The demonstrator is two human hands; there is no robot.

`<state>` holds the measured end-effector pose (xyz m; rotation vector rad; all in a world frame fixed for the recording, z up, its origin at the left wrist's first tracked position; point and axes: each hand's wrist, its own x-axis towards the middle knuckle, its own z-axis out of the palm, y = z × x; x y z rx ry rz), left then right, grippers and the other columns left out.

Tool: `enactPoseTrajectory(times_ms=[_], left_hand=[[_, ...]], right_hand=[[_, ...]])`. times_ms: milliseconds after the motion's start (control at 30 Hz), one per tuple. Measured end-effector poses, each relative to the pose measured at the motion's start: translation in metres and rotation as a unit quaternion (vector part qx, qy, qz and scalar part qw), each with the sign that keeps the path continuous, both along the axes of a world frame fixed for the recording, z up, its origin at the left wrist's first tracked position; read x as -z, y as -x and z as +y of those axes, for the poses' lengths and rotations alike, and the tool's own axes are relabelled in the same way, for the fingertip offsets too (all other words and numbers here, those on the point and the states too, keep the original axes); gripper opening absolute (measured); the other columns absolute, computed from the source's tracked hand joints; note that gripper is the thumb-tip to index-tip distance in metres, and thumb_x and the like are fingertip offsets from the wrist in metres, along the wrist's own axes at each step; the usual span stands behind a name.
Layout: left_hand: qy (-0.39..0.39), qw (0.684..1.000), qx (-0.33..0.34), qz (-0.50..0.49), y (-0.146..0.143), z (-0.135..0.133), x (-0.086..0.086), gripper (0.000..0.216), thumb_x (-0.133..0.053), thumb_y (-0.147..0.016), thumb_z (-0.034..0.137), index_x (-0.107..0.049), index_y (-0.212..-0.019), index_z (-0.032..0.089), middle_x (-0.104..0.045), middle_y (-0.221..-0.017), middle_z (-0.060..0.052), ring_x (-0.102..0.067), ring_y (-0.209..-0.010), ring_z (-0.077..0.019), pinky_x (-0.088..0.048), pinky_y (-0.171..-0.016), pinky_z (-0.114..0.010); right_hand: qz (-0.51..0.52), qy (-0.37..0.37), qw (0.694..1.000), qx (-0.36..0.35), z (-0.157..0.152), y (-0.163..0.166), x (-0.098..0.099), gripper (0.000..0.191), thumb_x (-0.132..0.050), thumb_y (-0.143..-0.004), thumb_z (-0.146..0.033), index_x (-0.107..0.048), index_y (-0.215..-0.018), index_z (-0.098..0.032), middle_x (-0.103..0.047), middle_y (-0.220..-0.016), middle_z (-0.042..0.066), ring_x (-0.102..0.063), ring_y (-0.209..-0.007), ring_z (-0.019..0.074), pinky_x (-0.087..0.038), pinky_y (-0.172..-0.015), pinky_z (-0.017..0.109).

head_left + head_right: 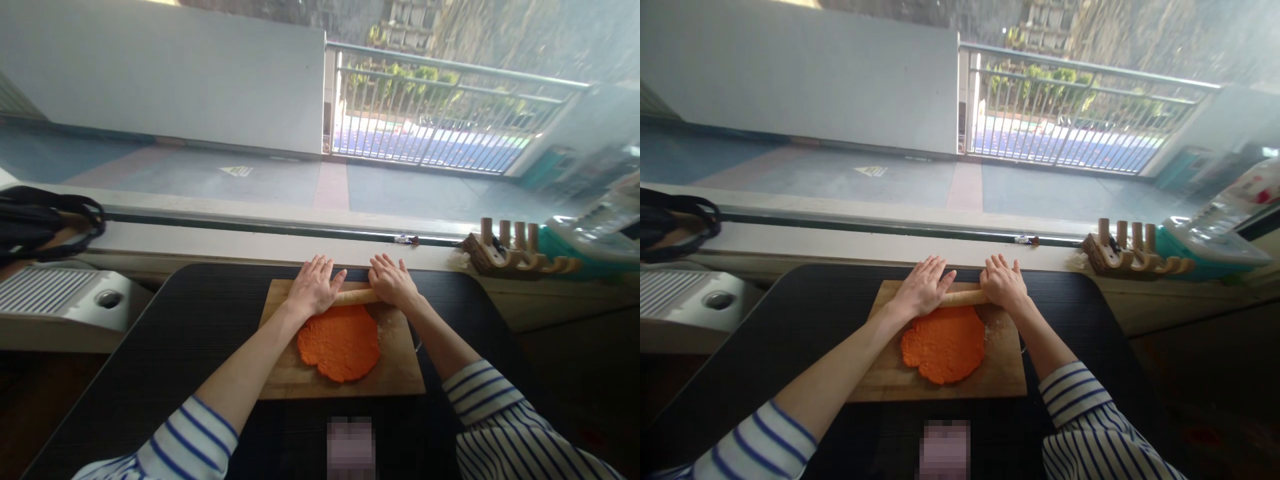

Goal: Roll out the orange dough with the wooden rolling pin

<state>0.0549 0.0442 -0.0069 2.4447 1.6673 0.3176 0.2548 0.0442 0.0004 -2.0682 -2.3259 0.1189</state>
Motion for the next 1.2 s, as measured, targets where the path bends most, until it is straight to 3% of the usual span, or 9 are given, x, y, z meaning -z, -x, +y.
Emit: enactPoseTrajectory(times_ms=[233, 567, 1200], left_hand=[[-0.021, 0.999, 0.037, 0.021, 0.001, -0.026, 0.001, 0.073, -0.015, -0.093, 0.058, -0.039, -0.139, 0.007, -0.036, -0.147, -0.016, -0.026, -0.139, -0.0253, -0.019, -0.114, -0.043], [-0.074, 0.995, 0.06, 0.036, 0.0, -0.069, 0.0, 0.071, -0.017, -0.094, 0.056, -0.045, -0.135, 0.006, -0.043, -0.142, -0.016, -0.034, -0.135, -0.0268, -0.022, -0.114, -0.044], [-0.133, 0.987, 0.09, 0.0, 0.01, -0.127, 0.008, 0.062, -0.025, -0.096, 0.048, -0.048, -0.13, 0.003, -0.046, -0.139, -0.019, -0.037, -0.134, -0.0266, -0.028, -0.112, -0.044]], right_hand=[[0.003, -0.042, 0.999, -0.013, -0.035, -0.001, -0.002, 0.048, -0.025, -0.095, -0.03, -0.044, -0.136, -0.015, -0.039, -0.146, 0.009, -0.027, -0.138, 0.0242, -0.017, -0.111, 0.055], [-0.008, -0.105, 0.994, -0.008, -0.093, 0.001, 0.007, 0.05, -0.019, -0.098, -0.033, -0.048, -0.133, -0.012, -0.044, -0.143, 0.01, -0.031, -0.136, 0.0241, -0.019, -0.111, 0.05], [0.005, -0.188, 0.982, -0.026, -0.163, 0.001, 0.026, 0.049, -0.028, -0.098, -0.037, -0.048, -0.133, -0.01, -0.047, -0.14, 0.012, -0.036, -0.133, 0.0225, -0.019, -0.113, 0.042]])
